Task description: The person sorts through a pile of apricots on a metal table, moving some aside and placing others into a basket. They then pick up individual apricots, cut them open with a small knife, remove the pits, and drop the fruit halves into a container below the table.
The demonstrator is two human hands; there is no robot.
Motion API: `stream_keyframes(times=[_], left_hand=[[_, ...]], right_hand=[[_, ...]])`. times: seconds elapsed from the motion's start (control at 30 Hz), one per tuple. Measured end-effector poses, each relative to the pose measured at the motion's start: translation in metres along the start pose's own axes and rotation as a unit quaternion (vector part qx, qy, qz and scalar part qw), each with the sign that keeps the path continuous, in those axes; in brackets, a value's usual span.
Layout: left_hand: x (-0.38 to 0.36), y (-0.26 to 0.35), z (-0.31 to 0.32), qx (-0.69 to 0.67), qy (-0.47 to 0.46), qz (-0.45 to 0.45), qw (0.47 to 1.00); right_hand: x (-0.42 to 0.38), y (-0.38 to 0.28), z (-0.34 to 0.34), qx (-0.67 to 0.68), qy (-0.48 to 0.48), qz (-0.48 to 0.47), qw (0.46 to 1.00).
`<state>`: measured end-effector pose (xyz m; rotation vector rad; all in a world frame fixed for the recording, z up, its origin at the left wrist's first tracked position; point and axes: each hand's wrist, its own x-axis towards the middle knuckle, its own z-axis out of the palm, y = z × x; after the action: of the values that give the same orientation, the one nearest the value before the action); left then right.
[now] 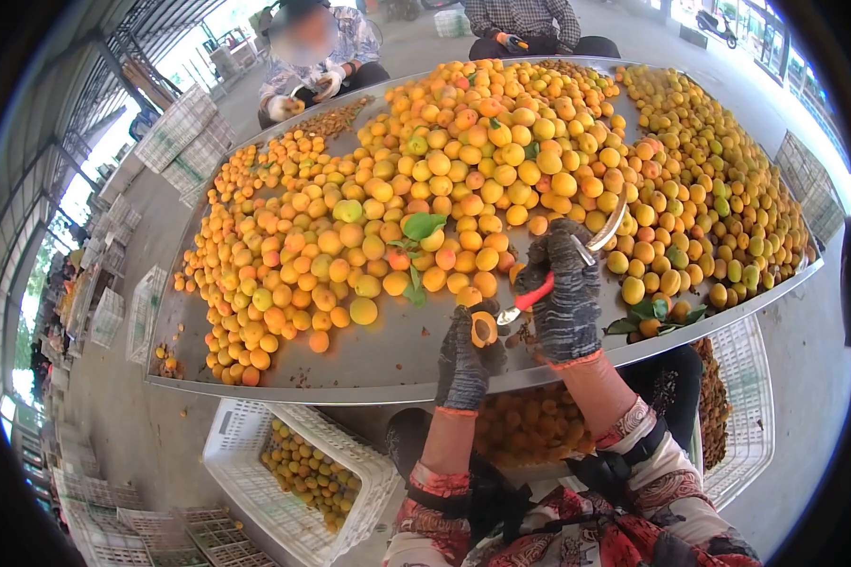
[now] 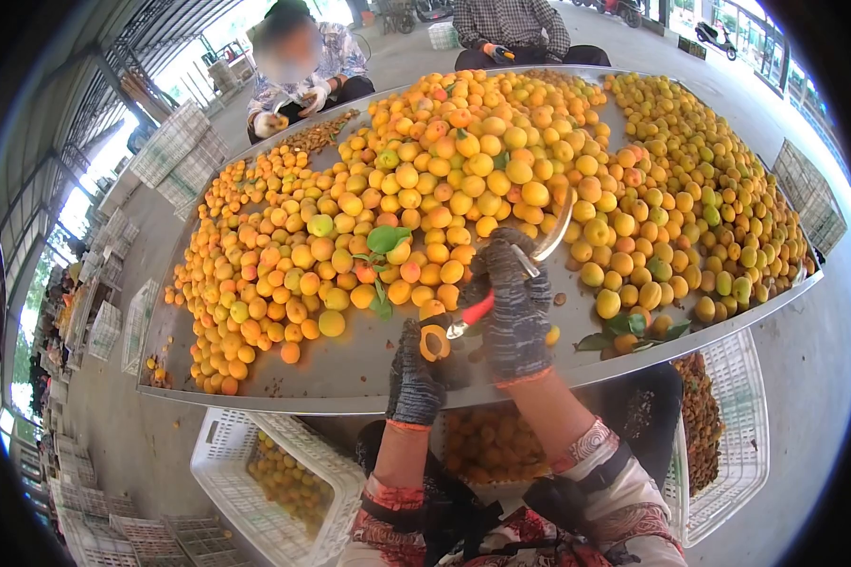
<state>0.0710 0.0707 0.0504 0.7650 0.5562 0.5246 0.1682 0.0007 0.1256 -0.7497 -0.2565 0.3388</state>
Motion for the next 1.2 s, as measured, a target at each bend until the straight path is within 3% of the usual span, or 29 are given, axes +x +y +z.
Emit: stream_keyframes(times=[0.1, 0.23, 0.33, 0.4, 0.53, 0.6, 0.63, 0.73, 0.83, 0.9, 0.93, 1.0, 1.03, 1.07, 1.1, 1.13, 1.2], left_hand=[[-0.004, 0.006, 0.001, 0.051, -0.001, -0.023, 0.998], [-0.002, 0.003, 0.005, 0.015, 0.048, -0.021, 0.998], [0.006, -0.011, -0.004, 0.078, 0.048, 0.038, 0.995], [0.015, -0.024, -0.015, 0.198, 0.055, 0.133, 0.970], [0.013, -0.020, -0.009, 0.125, 0.077, 0.067, 0.987], [0.014, -0.010, -0.004, 0.110, 0.087, -0.011, 0.990], [0.016, -0.008, -0.003, 0.111, 0.089, -0.010, 0.990], [0.018, -0.003, -0.001, 0.093, 0.148, -0.004, 0.985], [0.016, 0.010, 0.007, 0.054, 0.164, -0.065, 0.983], [0.019, 0.008, 0.011, 0.021, 0.206, -0.042, 0.978], [0.021, 0.006, 0.009, 0.019, 0.206, -0.042, 0.977], [0.024, 0.001, 0.005, -0.011, 0.180, -0.041, 0.983], [0.024, 0.002, 0.005, -0.012, 0.179, -0.042, 0.983], [0.023, 0.003, 0.006, -0.027, 0.196, -0.055, 0.979], [0.022, 0.005, 0.008, -0.040, 0.210, -0.068, 0.974], [0.020, 0.007, 0.013, -0.039, 0.208, -0.067, 0.975], [0.012, 0.012, 0.022, -0.117, 0.156, -0.069, 0.978]], right_hand=[[0.001, 0.017, 0.002, -0.006, 0.018, 0.008, 1.000], [-0.004, 0.025, 0.003, -0.027, -0.014, -0.024, 0.999], [-0.005, 0.029, 0.000, -0.054, -0.051, -0.026, 0.997], [-0.006, 0.030, 0.002, -0.024, -0.022, 0.006, 0.999], [0.004, 0.043, -0.010, 0.103, -0.010, 0.089, 0.991], [0.010, 0.055, -0.012, 0.186, 0.157, 0.155, 0.957], [0.011, 0.059, -0.015, 0.187, 0.157, 0.157, 0.957], [0.013, 0.064, -0.021, 0.189, 0.131, 0.168, 0.959], [0.024, 0.058, -0.021, 0.181, 0.069, 0.159, 0.968], [0.032, 0.048, -0.023, 0.047, 0.049, 0.124, 0.990], [0.031, 0.041, -0.022, 0.047, 0.048, 0.125, 0.990], [0.029, 0.028, -0.022, -0.183, -0.058, 0.175, 0.966], [0.032, 0.036, -0.024, -0.132, -0.193, 0.134, 0.963], [0.025, 0.036, -0.031, -0.133, -0.192, 0.134, 0.963], [0.015, 0.035, -0.037, -0.379, -0.342, -0.032, 0.859], [0.006, 0.031, -0.035, -0.580, -0.449, -0.193, 0.652], [-0.002, 0.035, -0.043, -0.588, -0.444, -0.169, 0.654]])
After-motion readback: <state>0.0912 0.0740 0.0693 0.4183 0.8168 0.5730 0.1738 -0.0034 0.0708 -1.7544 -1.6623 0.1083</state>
